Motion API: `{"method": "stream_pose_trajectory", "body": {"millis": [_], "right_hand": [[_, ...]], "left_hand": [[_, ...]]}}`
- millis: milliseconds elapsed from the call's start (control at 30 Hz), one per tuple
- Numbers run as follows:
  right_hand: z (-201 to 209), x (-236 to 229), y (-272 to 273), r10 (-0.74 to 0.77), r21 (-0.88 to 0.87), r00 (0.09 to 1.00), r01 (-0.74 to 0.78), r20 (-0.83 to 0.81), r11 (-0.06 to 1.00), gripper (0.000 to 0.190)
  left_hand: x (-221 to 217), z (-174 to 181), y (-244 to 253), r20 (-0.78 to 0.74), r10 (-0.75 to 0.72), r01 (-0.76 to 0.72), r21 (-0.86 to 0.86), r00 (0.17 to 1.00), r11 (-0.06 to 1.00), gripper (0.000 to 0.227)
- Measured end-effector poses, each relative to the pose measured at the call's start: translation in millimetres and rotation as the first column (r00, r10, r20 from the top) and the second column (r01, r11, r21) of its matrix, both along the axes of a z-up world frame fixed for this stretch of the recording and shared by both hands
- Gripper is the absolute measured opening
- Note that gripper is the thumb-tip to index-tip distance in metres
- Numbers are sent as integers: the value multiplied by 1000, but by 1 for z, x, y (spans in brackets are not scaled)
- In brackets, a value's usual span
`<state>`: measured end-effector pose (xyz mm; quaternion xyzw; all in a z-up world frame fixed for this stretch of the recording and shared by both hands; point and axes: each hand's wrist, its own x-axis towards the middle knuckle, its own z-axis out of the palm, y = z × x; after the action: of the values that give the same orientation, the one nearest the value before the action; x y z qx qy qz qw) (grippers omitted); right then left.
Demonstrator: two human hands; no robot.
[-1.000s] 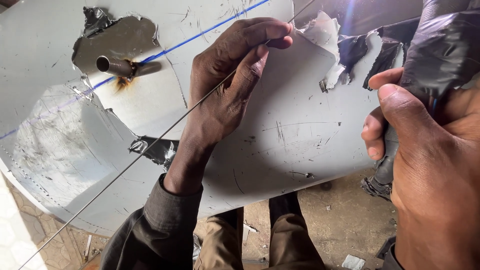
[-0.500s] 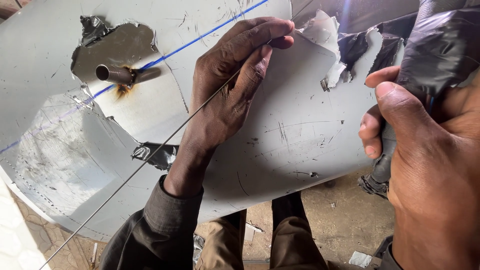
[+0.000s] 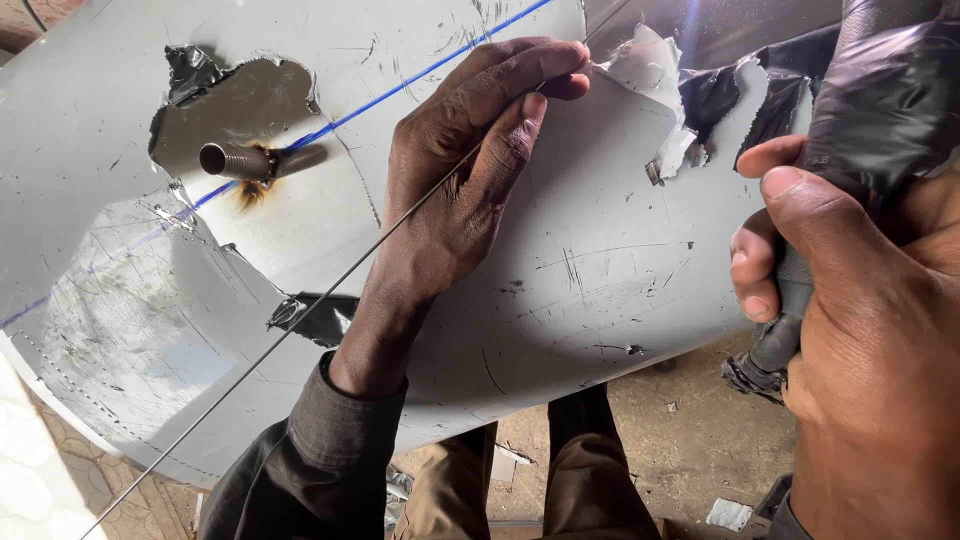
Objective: The person is performing TIG welding on a metal sheet, using a welding torch in one hand and feeding a filler rod with the other.
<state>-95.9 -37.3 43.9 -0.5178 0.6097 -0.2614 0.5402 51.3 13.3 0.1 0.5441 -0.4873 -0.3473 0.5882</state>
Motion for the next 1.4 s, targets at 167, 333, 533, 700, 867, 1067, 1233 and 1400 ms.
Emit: {"method": "stream_pose_trajectory", "body": {"millis": [167, 333, 533, 700, 867, 1067, 1233, 1400], "right_hand": [[2, 7, 2, -36, 3, 999, 36, -13, 999, 3], [6, 11, 4, 3, -51, 995, -8, -96, 999, 8], [3, 11, 4, -82, 24, 997, 82, -16, 996, 2], [1, 15, 7, -83, 20, 996, 83, -31, 996, 4], [-1, 18, 9, -84, -4, 994, 84, -68, 996, 5], [-3, 17, 12, -16, -18, 995, 14, -101, 1000, 9], [-11, 18, 19, 35, -28, 999, -35, -27, 999, 12], [-9, 24, 23, -93, -27, 995, 92, -24, 995, 7]], "left_hand": [[6, 5, -1, 26, -31, 30, 33, 999, 999, 29], [12, 2, -2, -16, -97, 96, -19, 995, 995, 30], [17, -1, -3, 35, -80, 80, 10, 996, 997, 22], [20, 4, -5, -60, -53, 53, 9, 997, 999, 12], [31, 3, -4, -37, -90, 91, 21, 995, 996, 15], [40, 0, 0, -59, -155, 153, -27, 986, 988, 24], [42, -9, 5, -118, -187, 177, -92, 975, 980, 25], [43, -12, 6, -185, -195, 174, -122, 963, 977, 22]]}}
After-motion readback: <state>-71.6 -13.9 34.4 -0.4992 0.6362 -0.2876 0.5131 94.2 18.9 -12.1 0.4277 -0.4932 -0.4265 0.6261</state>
